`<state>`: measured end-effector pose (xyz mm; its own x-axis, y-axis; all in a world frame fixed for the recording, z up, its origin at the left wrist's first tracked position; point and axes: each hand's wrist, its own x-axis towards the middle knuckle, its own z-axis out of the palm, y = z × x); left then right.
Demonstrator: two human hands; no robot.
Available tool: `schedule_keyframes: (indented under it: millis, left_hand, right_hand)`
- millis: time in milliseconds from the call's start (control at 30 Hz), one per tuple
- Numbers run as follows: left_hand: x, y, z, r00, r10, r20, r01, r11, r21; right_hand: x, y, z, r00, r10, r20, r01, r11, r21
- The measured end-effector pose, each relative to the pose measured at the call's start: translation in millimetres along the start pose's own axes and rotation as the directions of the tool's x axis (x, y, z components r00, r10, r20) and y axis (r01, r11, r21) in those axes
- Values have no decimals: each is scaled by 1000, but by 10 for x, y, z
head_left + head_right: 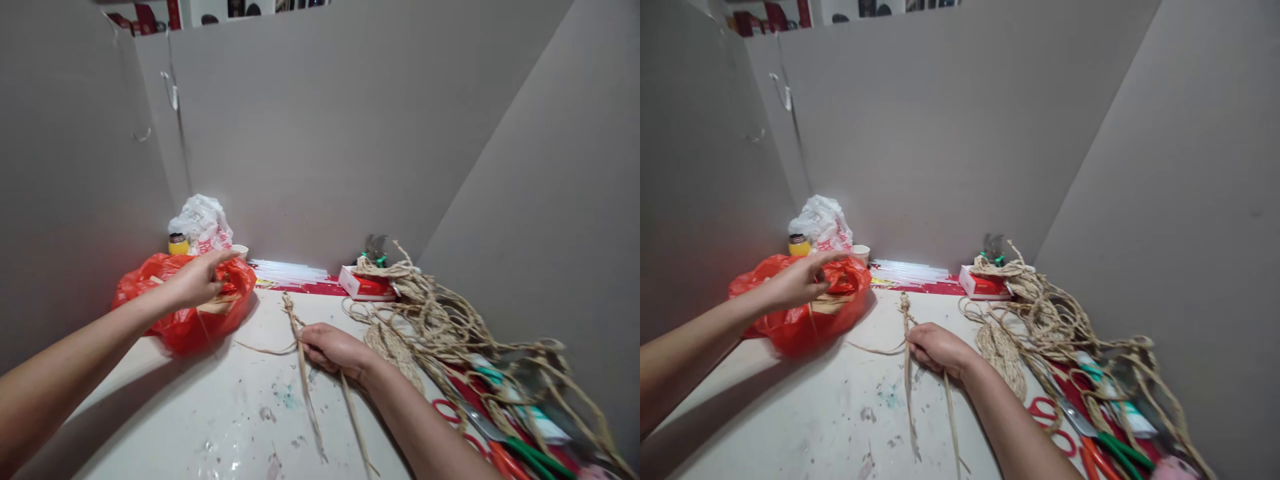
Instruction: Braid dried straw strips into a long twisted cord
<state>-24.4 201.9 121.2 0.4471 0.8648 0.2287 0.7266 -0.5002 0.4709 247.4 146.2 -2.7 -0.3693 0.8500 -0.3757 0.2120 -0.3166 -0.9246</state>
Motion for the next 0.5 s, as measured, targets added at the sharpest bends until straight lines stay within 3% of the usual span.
schedule_keyframes:
  millis: [133,233,367,500]
  left_hand:
    - [-109,-268,-253,983,-173,-68,186,919,348]
    - [-127,-461,-279,951,-255,-175,309,800,514]
    - [-10,-648,-155,884,-389,-259,461,815,351]
    - [129,-766,-32,822,-529,-212,559,820,123]
  right_hand:
    - [-3,-10,21,1000,7,12,-7,1000,-17]
    - [-6,-9,36,1000,9,16,-9,1000,-26]
    - [0,3,41,1000,0,15,1,999,-34]
    - [0,5,31,1000,-6,17,7,999,-39]
